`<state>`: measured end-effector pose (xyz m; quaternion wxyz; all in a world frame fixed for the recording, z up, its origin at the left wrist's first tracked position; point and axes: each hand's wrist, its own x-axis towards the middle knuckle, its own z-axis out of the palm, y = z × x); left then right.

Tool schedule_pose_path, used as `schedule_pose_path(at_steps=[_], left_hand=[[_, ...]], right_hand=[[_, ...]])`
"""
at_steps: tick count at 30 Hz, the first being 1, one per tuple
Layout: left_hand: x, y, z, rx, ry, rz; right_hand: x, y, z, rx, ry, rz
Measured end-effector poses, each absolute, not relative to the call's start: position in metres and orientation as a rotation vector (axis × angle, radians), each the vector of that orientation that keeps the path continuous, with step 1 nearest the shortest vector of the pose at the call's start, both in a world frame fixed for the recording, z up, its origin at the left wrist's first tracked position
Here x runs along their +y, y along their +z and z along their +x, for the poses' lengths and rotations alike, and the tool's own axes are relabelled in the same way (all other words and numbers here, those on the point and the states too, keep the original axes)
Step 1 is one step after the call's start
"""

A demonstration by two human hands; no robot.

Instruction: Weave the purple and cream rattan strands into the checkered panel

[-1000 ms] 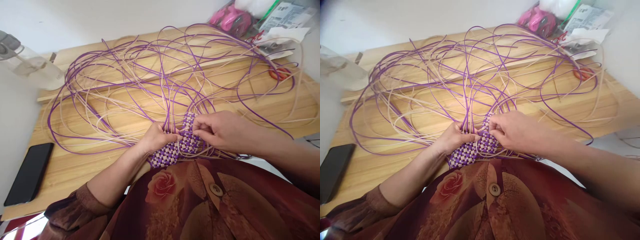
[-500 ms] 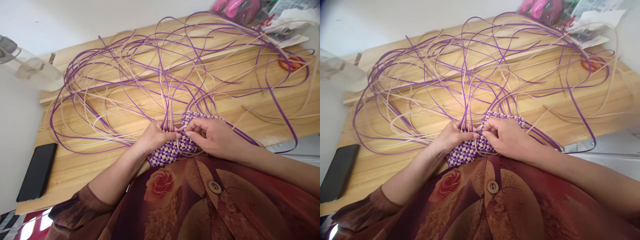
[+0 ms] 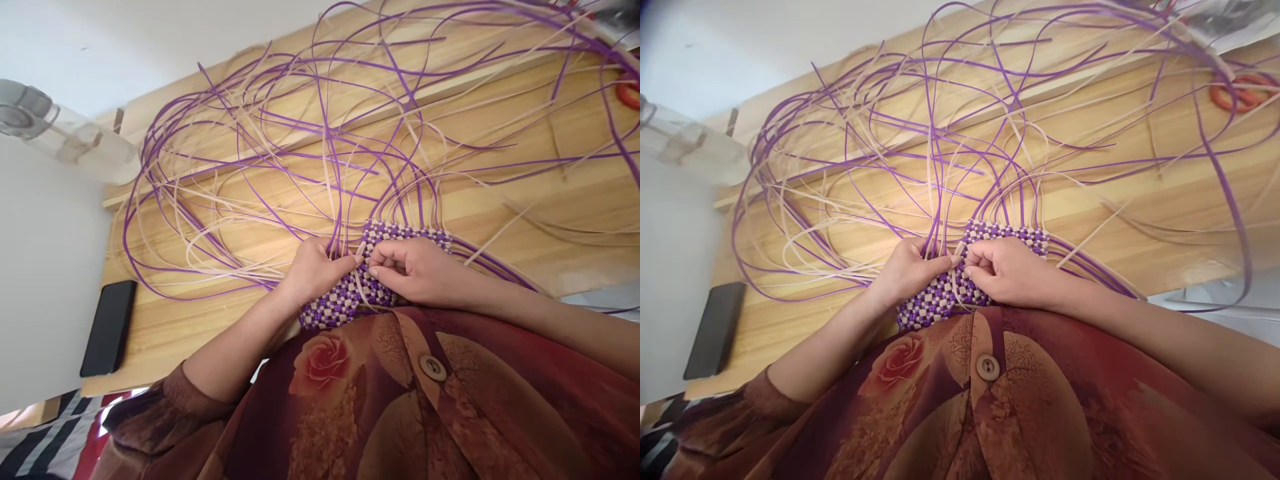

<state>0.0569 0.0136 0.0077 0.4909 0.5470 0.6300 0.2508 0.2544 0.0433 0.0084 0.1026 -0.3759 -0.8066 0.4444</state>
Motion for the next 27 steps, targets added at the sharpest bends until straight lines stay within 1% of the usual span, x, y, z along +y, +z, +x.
schedule_pose_path(at_steps=[4, 9, 11, 15, 18, 24, 27], left_hand=[[0.024, 0.017, 0.055, 1.476, 0.475, 1.196], [0.034, 0.036, 0.05, 1.518, 0.226, 1.132], [0.033, 0.041, 0.049, 1.449, 0.201, 1.078], [0.023, 0.039, 0.052, 1.262, 0.35, 0.738], [0.015, 0.031, 0.059, 1.321, 0.532, 0.575], [0.008, 0.019, 0.072, 1.38, 0.709, 0.602], [0.008, 0.016, 0.073, 1.42, 0.746, 0.62]], right_hand=[[0.044, 0.007, 0.258, -2.341, 1.332, -1.057], [0.044, 0.003, 0.26, -2.272, 1.351, -0.994], [0.044, 0.0, 0.26, -2.261, 1.362, -0.969], [0.045, -0.001, 0.261, -2.253, 1.377, -0.943], [0.045, 0.0, 0.262, -2.265, 1.371, -0.936], [0.046, 0.002, 0.262, -2.321, 1.341, -0.915], [0.05, 0.001, 0.263, -2.391, 1.285, -0.819]])
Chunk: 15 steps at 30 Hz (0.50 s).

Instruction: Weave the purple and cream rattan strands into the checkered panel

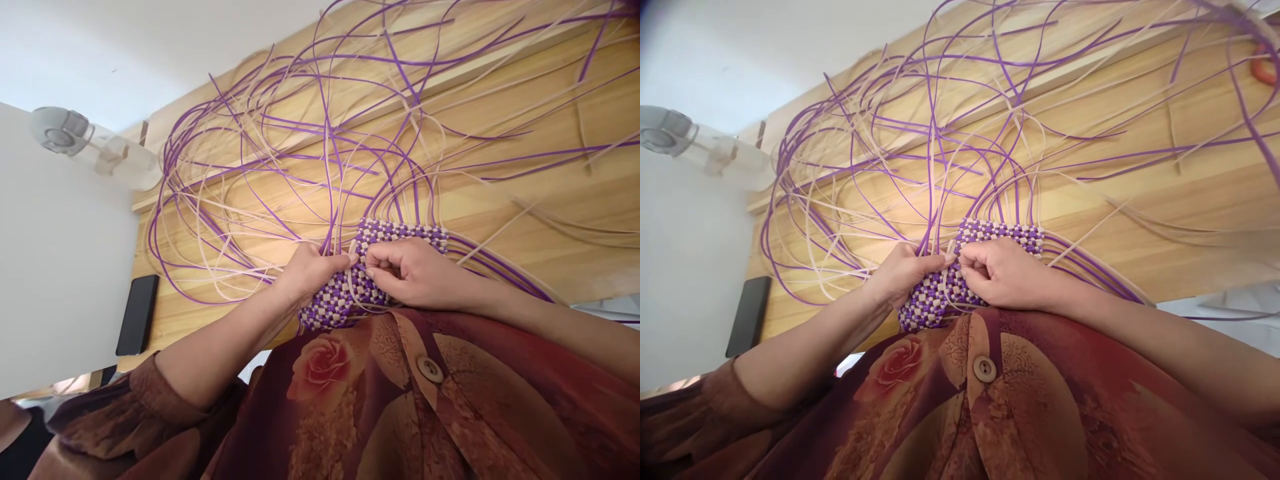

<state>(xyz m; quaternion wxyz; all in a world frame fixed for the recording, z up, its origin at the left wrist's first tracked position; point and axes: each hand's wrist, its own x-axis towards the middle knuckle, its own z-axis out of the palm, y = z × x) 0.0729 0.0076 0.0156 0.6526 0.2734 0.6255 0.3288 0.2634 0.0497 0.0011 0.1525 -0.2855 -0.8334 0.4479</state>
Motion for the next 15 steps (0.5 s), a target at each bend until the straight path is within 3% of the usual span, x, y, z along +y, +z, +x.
schedule_pose_path(at_steps=[4, 8, 12, 15], left_hand=[[0.01, 0.012, 0.07, 1.433, 0.722, 0.597], [0.012, 0.012, 0.067, 1.386, 0.689, 0.598], [0.013, 0.013, 0.064, 1.271, 0.69, 0.619], [0.013, 0.012, 0.062, 1.253, 0.713, 0.675]], right_hand=[[0.053, 0.001, 0.268, -2.445, 1.326, -0.633], [0.049, 0.004, 0.273, -2.432, 1.259, -0.746], [0.043, 0.013, 0.275, -2.511, 0.791, -0.841], [0.039, 0.021, 0.269, -2.625, 0.408, -0.631]])
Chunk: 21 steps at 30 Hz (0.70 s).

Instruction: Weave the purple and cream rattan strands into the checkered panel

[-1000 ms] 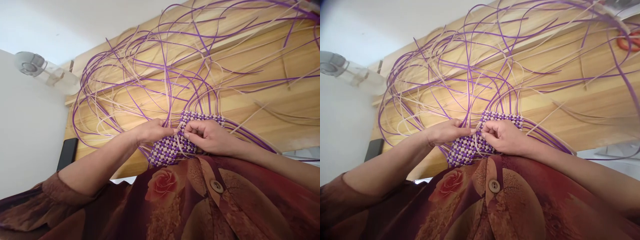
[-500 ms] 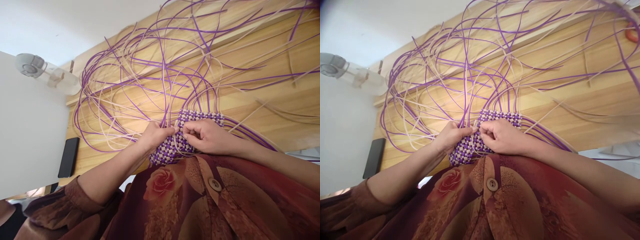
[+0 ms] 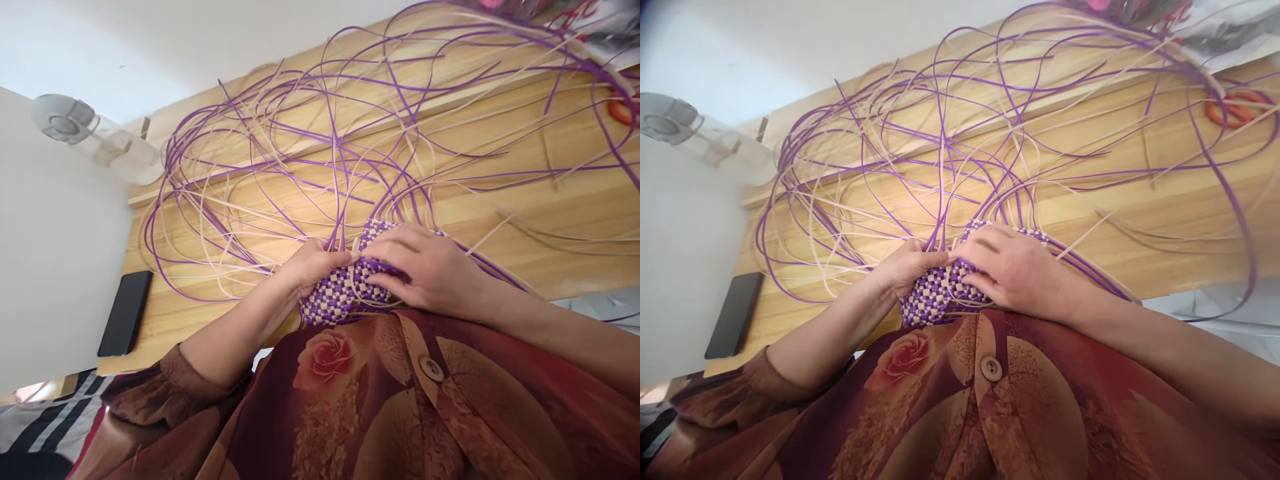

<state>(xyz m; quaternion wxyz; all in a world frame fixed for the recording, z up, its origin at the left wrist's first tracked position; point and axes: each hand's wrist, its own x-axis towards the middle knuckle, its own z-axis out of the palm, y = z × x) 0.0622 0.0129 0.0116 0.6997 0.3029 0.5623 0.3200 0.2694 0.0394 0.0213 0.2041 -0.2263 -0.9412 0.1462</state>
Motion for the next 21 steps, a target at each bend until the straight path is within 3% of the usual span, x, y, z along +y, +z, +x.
schedule_pose_path(at_steps=[3, 6, 11, 14, 21], left_hand=[[0.013, 0.009, 0.062, 1.268, 0.737, 0.751], [0.013, 0.009, 0.062, 1.246, 0.771, 0.78], [0.014, 0.01, 0.062, 1.256, 0.773, 0.783], [0.014, 0.01, 0.062, 1.218, 0.776, 0.773], [0.012, 0.012, 0.061, 1.152, 0.756, 0.785]], right_hand=[[0.037, 0.027, 0.258, -2.785, 0.281, -0.353], [0.037, 0.03, 0.25, -2.769, 0.424, -0.226], [0.048, 0.028, 0.251, -2.298, 0.885, -0.763], [0.055, 0.022, 0.252, -2.259, 0.901, -0.975], [0.055, 0.013, 0.244, -2.312, 0.894, -0.965]])
